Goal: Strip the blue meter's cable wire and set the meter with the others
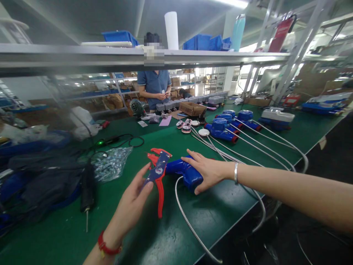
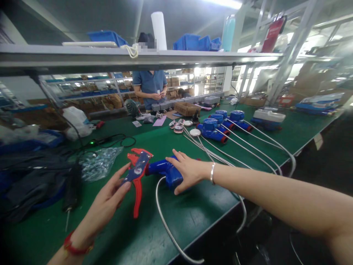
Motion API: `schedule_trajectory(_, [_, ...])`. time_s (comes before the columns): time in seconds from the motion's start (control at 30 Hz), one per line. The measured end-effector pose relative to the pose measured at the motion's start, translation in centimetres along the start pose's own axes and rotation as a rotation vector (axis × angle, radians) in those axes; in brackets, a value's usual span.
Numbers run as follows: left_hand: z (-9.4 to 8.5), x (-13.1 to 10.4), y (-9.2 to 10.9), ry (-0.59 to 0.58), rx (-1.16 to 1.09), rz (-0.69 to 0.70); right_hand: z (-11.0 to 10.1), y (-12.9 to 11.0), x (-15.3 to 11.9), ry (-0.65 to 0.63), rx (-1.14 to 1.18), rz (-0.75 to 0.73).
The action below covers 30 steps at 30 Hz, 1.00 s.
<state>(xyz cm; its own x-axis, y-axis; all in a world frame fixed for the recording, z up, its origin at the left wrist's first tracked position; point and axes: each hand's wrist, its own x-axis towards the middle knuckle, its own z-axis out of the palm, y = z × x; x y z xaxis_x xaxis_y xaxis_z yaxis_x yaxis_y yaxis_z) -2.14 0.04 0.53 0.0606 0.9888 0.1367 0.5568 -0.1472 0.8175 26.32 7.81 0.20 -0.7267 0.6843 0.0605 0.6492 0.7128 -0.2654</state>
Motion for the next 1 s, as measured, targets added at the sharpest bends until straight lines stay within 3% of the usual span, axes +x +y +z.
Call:
schedule_trajectory(0.17, [0.3,-3.2,1.4,-0.101,0.379,0.209,2.5,-1.3,-1.6,0.164,0.051,0.038])
schedule_trajectory(0.33, [0.7,-5.2,1.4,-0.15,0.625,0.228,2.7,-1.3,-1.1,0.181,0.047,0.012])
schedule_trajectory(0.47, [1.2,-5.5,2.0,-0.079,0.656,0.274,2.8,-1.0,-0.9,0.205,0.048,-0.027])
schedule_trajectory(0.63, [1.7,-5.5,2.1,-0.18,0.735,0.279,3.0,-0.8,-0.9,0.232,0.04,-0.035])
schedule_trajectory(0.77, [1.3,-5.5,1.8,-0.056,0.698,0.346,3.2,-0.6,-1.0,0.248,0.05,-0.039])
schedule_trajectory(0.9, [1.0,-5.3,1.3,-0.138,0.718,0.346,3.3,-0.4,-1.2,0.261,0.052,-0.027])
schedule_trajectory(1.0, [1.1,-5.2,1.3,-0.02,0.69,0.382,3.4,-0.3,-1.2,0.245,0.066,-0.03])
